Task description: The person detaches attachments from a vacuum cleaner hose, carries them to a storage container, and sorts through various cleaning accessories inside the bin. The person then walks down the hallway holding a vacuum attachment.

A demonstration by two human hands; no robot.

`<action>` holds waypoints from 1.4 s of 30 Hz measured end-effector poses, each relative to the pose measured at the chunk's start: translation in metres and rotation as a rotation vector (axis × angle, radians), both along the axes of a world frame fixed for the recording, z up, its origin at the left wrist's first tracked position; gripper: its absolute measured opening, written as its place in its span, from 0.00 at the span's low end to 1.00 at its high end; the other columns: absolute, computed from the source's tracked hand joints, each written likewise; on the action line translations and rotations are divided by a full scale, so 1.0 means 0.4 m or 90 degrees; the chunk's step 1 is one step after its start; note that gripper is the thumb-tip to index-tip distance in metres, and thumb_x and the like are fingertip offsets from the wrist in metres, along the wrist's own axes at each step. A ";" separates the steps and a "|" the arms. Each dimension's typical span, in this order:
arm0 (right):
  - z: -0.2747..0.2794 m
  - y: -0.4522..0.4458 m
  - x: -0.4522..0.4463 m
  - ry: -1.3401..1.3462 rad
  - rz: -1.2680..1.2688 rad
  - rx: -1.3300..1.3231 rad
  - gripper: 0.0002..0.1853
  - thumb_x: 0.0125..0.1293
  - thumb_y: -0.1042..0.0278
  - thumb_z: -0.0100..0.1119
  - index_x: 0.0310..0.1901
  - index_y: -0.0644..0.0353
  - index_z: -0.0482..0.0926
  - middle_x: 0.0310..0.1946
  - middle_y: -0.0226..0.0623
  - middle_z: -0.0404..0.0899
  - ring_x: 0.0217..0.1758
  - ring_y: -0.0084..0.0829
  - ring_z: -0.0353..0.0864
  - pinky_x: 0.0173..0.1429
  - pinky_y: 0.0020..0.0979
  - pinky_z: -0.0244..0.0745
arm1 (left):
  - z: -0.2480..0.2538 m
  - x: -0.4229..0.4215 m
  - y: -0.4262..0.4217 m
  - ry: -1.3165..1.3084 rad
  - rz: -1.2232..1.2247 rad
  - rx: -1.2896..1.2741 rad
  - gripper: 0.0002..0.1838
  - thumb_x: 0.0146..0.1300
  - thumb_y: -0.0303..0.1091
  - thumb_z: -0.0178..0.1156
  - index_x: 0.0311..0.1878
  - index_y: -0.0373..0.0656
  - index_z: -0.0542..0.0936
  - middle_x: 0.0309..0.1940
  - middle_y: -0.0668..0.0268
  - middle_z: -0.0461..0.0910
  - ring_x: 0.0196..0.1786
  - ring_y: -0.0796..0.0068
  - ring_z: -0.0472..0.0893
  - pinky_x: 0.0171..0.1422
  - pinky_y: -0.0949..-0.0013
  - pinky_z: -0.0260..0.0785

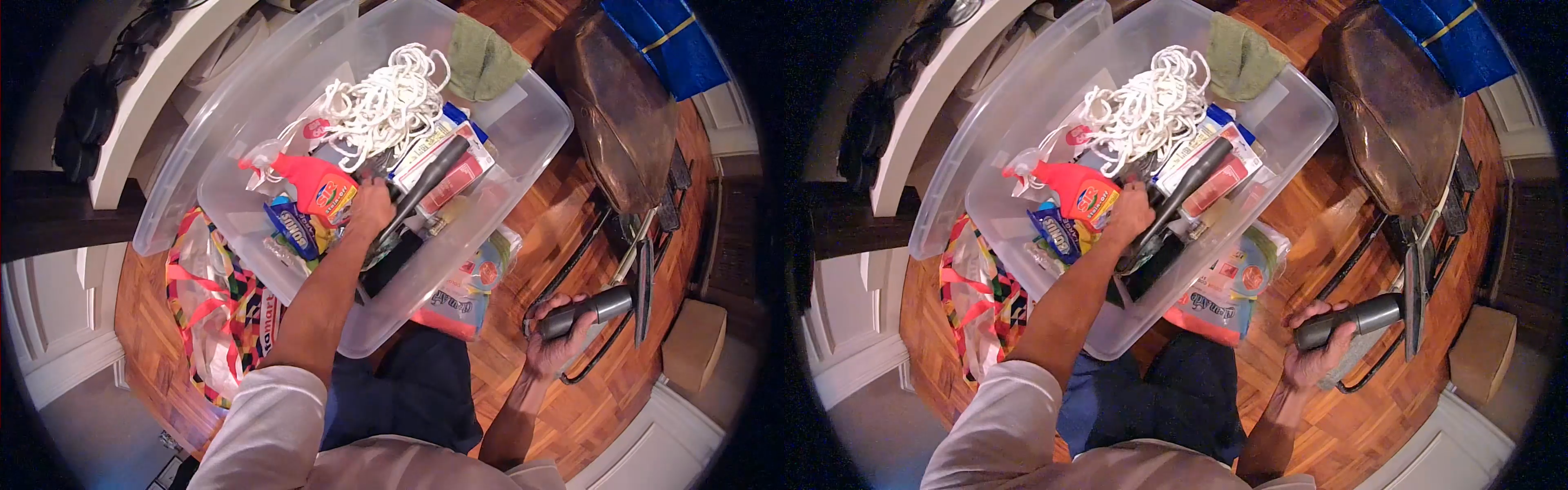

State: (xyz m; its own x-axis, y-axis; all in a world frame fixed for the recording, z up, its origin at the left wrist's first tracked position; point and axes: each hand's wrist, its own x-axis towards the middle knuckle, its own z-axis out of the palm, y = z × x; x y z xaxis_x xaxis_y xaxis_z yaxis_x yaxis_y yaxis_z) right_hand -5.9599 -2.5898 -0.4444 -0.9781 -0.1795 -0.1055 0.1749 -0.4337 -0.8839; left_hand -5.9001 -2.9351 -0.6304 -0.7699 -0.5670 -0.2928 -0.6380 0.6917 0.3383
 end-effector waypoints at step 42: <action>0.063 0.062 0.070 0.067 0.031 -0.079 0.19 0.75 0.48 0.51 0.51 0.57 0.66 0.32 0.42 0.78 0.27 0.31 0.79 0.29 0.31 0.77 | 0.591 0.119 -0.056 0.538 0.379 0.959 0.16 0.61 0.34 0.64 0.49 0.35 0.78 0.40 0.56 0.84 0.38 0.69 0.85 0.41 0.66 0.82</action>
